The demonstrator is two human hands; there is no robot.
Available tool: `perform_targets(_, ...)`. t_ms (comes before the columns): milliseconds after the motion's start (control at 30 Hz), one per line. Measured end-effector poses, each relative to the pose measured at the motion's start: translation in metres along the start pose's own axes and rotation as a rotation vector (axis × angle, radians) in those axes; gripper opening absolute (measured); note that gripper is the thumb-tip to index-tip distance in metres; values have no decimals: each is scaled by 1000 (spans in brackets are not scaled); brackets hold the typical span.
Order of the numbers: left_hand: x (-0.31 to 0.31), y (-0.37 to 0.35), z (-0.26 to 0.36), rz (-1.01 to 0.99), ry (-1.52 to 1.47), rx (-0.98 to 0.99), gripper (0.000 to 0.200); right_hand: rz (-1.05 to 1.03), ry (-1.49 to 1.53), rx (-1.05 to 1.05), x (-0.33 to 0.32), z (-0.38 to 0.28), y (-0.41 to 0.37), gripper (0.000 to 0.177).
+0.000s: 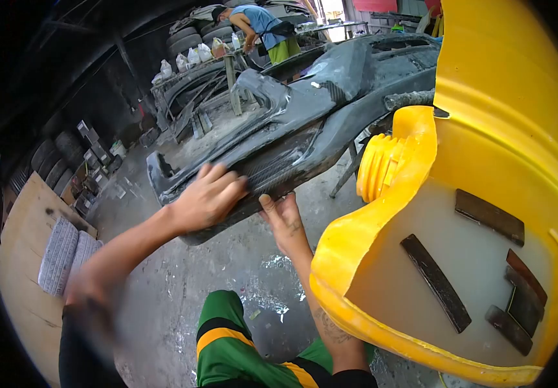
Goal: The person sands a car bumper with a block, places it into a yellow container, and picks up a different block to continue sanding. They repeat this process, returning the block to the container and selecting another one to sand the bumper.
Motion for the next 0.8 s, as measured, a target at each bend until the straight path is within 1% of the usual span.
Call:
perform_targets(67, 19, 54, 7, 66, -86, 67, 29, 30, -20, -8, -6, 10, 2, 51)
perform_targets(133, 48, 101, 7, 87, -9, 97, 29, 25, -25, 2, -1, 3, -3, 52)
perform_targets(233, 31, 81, 11, 127, -11, 36, 28, 63, -88, 33, -7, 1, -7, 53)
perform_targets(267, 22, 57, 12, 142, -67, 1, 24, 34, -66, 22, -6, 1, -5, 54)
perform_targets(300, 10, 35, 13, 139, -61, 1, 24, 3, -41, 9, -4, 1, -5, 54)
perform_targets(367, 3, 15, 8, 44, 2, -43, 28, -1, -17, -25, 4, -4, -6, 53)
perform_targets(400, 6, 27, 10, 24, 15, -6, 28, 5, 4, -43, 7, -5, -8, 52)
perform_targets(467, 27, 79, 12, 120, -46, 72, 25, 13, -33, -8, 2, 2, -5, 52)
perform_targets(500, 44, 113, 7, 142, -7, 50, 25, 34, -70, 21, 0, 5, -3, 52)
perform_targets(533, 56, 133, 5, 167, 24, 26, 25, 18, 0, -27, 5, 0, -6, 52)
perform_targets(567, 54, 125, 7, 174, 17, 17, 25, 22, -12, -23, 2, -1, -8, 52)
perform_targets(633, 38, 100, 15, 200, 27, 66, 23, 28, -42, 26, -1, -2, -6, 52)
perform_targets(667, 25, 80, 19, 85, -40, 20, 23, 2, 10, -5, -1, -1, -4, 51)
perform_targets(700, 14, 60, 17, 77, -37, 13, 23, -1, 14, 4, 2, -3, -7, 51)
perform_targets(733, 8, 42, 13, 14, -17, -7, 24, 6, 8, 14, 7, -8, -10, 51)
perform_targets(767, 8, 36, 10, -45, 3, -17, 24, 16, 6, 15, 10, -11, -10, 51)
perform_targets(800, 13, 46, 9, -72, -14, -13, 24, 4, 56, -24, 11, -5, -6, 50)
Point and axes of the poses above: each hand's wrist, its own y-axis towards the middle knuckle, its own x-axis out of the palm, z = x × y, the point moved 6 cm from there along y, towards the middle knuckle, and after that the axes turned 15 degrees about z, right-handed, at the moved point
